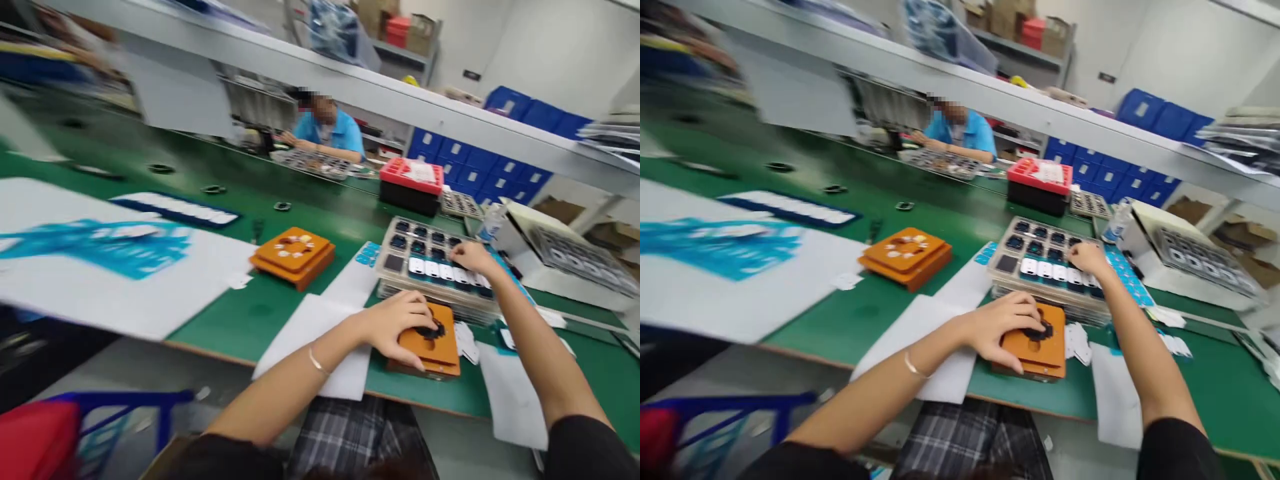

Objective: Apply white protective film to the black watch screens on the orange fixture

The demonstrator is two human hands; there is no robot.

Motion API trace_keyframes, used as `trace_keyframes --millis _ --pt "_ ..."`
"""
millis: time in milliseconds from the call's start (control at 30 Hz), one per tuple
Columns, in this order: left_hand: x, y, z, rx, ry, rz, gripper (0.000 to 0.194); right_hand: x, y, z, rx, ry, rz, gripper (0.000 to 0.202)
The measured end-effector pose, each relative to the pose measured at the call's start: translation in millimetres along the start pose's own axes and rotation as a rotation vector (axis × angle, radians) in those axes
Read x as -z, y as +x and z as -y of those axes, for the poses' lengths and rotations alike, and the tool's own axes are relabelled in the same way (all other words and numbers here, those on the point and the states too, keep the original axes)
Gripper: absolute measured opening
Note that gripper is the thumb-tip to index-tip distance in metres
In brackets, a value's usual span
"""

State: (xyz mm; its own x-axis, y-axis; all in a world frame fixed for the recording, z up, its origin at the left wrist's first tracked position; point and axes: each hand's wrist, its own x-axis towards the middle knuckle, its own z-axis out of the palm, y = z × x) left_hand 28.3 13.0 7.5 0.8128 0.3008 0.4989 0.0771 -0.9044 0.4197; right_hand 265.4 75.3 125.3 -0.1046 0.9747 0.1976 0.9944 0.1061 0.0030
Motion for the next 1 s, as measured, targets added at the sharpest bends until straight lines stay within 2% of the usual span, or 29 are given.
trace_keyframes --millis 200,433,533,633,767,933,1000 --pt "4.1 -3.3 -4.9 0.037 -0.007 0.026 0.060 -20.6 16.8 -2.2 -0.105 -0.004 0.127 0.033" --pt "5.9 -2.2 -4.8 0.061 -0.033 0.049 0.053 -25.2 45.1 -10.7 -0.149 0.046 0.258 0.032" --pt "5.6 -3.1 -3.7 0.049 -0.035 0.039 0.049 -28.2 49.7 -16.7 -0.184 0.083 0.263 0.031" --pt "5.4 -4.3 -3.2 0.029 -0.010 0.028 0.044 -30.3 47.3 -21.8 -0.189 0.146 0.162 0.021" --pt "5.3 -5.0 -2.3 -0.016 0.037 -0.002 0.041 -24.9 31.7 -25.3 -0.103 0.278 -0.098 0.008" --pt "2.8 -4.8 -1.1 -0.075 0.096 -0.093 0.033 -19.0 -4.4 -16.5 0.019 0.458 -0.385 0.015" --pt "1.6 -4.3 -1.0 -0.079 0.102 -0.102 0.031 -20.3 -15.2 -11.8 0.095 0.549 -0.582 0.017"
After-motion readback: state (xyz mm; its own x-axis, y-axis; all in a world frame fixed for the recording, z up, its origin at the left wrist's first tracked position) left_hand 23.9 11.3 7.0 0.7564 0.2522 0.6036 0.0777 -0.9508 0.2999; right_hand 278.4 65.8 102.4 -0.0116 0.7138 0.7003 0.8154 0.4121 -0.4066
